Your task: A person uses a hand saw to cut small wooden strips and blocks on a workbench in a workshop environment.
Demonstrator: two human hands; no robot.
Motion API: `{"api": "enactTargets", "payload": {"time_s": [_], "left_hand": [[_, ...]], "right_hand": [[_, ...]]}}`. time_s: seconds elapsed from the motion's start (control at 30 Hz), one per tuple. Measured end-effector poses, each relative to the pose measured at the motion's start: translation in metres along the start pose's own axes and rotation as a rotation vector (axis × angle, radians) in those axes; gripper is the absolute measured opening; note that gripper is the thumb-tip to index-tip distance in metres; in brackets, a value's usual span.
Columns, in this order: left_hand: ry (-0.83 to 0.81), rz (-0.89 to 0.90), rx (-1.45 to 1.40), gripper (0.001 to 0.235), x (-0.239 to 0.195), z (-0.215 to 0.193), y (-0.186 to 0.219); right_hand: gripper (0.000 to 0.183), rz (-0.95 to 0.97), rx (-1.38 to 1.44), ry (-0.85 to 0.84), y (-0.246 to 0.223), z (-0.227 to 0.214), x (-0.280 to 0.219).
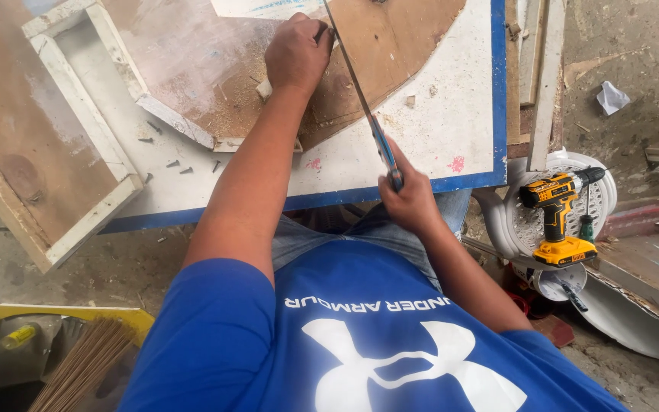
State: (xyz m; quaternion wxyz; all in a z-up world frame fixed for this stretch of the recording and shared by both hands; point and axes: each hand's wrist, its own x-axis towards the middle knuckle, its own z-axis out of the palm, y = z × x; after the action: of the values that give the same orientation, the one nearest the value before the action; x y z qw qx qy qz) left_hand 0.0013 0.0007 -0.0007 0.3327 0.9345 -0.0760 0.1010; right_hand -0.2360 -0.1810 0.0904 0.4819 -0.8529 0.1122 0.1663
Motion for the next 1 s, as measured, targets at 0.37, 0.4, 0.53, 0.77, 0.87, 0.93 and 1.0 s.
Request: {"api": "enactTargets", "payload": {"time_s": [0.37,0.4,0.53,0.77,0.87,0.93,1.0], "left_hand": [[-0.048,-0.03,-0.019,0.019,0.002,-0.002,-0.002],[-0.045,-0.021,-0.024,0.016,-0.001,-0.003,-0.001],[-0.027,-0.01,-0.012,0.015,0.0,-0.001,0.0],[-0.049,-0.068,-0.052,0.016,0.001,0.0,-0.003],[-0.063,-0.076,-0.047,0.016,0.001,-0.001,-0.003],[-0.054,-0.059,-0.029,0.018,0.002,0.0,-0.003],[-0.028,-0.016,-0.016,0.017,0.0,0.004,-0.006]], "right_hand": [[0.065,0.082,0.037,0.003,0.006,-0.006,-0.02],[0.063,0.114,0.048,0.002,0.004,-0.006,-0.026],[0.067,0.023,-0.031,0.05,0.003,0.004,0.02],[0.069,0.042,0.044,0.011,-0.033,0.003,0.037],[0.067,0.069,0.017,0.009,-0.009,0.002,-0.002],[0.065,0.085,0.009,-0.004,-0.004,-0.002,-0.02],[0.064,0.151,0.024,-0.01,-0.009,-0.005,-0.03]]}}
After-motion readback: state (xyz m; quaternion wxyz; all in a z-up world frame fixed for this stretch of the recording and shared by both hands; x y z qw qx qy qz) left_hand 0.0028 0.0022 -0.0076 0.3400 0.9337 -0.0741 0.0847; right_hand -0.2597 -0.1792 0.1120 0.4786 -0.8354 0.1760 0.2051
